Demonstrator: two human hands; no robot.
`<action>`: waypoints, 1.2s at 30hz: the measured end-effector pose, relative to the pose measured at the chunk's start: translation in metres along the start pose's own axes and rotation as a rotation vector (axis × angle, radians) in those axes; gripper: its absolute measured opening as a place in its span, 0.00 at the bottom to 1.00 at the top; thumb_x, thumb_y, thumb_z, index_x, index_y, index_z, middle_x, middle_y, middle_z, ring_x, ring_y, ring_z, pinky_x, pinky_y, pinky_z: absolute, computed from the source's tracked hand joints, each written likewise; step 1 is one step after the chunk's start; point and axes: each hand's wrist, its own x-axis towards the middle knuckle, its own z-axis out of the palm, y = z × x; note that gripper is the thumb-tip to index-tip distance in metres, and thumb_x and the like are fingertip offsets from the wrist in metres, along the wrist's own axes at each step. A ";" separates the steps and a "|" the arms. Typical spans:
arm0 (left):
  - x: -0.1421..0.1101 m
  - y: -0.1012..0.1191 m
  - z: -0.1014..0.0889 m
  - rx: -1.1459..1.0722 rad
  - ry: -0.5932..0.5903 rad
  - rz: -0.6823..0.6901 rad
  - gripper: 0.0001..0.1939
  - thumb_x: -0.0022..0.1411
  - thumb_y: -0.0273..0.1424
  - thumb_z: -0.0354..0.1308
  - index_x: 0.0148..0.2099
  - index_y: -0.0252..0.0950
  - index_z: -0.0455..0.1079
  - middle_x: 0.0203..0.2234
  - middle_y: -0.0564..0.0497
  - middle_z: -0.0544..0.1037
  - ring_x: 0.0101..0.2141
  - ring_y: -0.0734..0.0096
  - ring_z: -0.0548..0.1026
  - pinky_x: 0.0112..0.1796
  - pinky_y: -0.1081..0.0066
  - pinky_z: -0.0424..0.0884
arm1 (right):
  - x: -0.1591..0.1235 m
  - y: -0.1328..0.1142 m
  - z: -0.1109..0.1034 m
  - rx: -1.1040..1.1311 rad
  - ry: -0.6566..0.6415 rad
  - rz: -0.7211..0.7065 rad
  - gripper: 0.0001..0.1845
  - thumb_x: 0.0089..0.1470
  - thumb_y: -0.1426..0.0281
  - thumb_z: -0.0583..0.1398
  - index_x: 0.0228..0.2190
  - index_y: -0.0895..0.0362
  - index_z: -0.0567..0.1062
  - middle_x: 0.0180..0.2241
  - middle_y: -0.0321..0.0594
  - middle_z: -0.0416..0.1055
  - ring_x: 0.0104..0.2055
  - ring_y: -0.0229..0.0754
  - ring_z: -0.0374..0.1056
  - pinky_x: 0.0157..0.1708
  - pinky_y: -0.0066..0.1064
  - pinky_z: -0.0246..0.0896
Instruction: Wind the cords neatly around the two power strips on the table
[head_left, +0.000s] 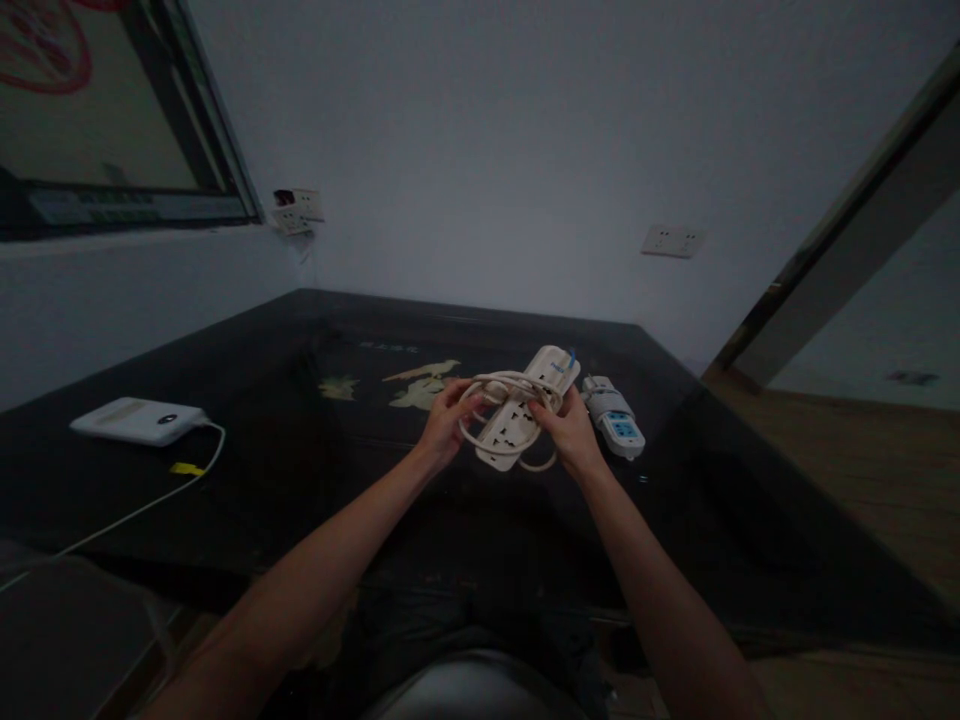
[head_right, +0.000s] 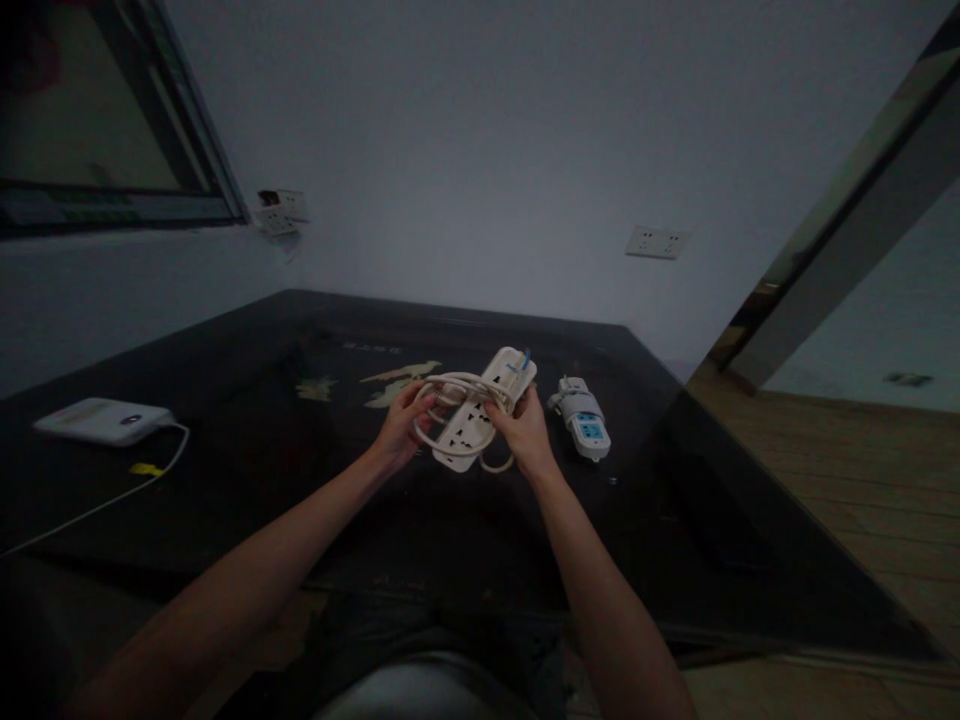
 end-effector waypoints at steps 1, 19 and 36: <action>0.000 0.000 0.000 -0.025 -0.006 -0.013 0.18 0.42 0.33 0.69 0.37 0.36 0.71 0.33 0.53 0.77 0.33 0.72 0.76 0.38 0.71 0.71 | 0.000 -0.001 -0.001 -0.001 -0.007 0.001 0.28 0.38 0.64 0.68 0.41 0.54 0.64 0.42 0.42 0.73 0.43 0.46 0.71 0.48 0.42 0.65; 0.011 0.000 -0.018 -0.127 -0.110 -0.228 0.16 0.46 0.33 0.69 0.39 0.36 0.72 0.32 0.51 0.79 0.30 0.71 0.76 0.34 0.71 0.74 | 0.000 -0.009 -0.005 -0.120 -0.142 0.037 0.30 0.38 0.66 0.69 0.43 0.55 0.65 0.43 0.44 0.74 0.44 0.48 0.72 0.47 0.44 0.67; 0.007 0.002 -0.014 -0.104 -0.236 -0.356 0.21 0.43 0.37 0.71 0.40 0.38 0.73 0.31 0.48 0.79 0.30 0.67 0.77 0.34 0.68 0.74 | 0.005 -0.035 -0.021 -0.319 -0.204 0.124 0.28 0.35 0.67 0.70 0.39 0.56 0.67 0.39 0.44 0.74 0.40 0.50 0.72 0.40 0.46 0.70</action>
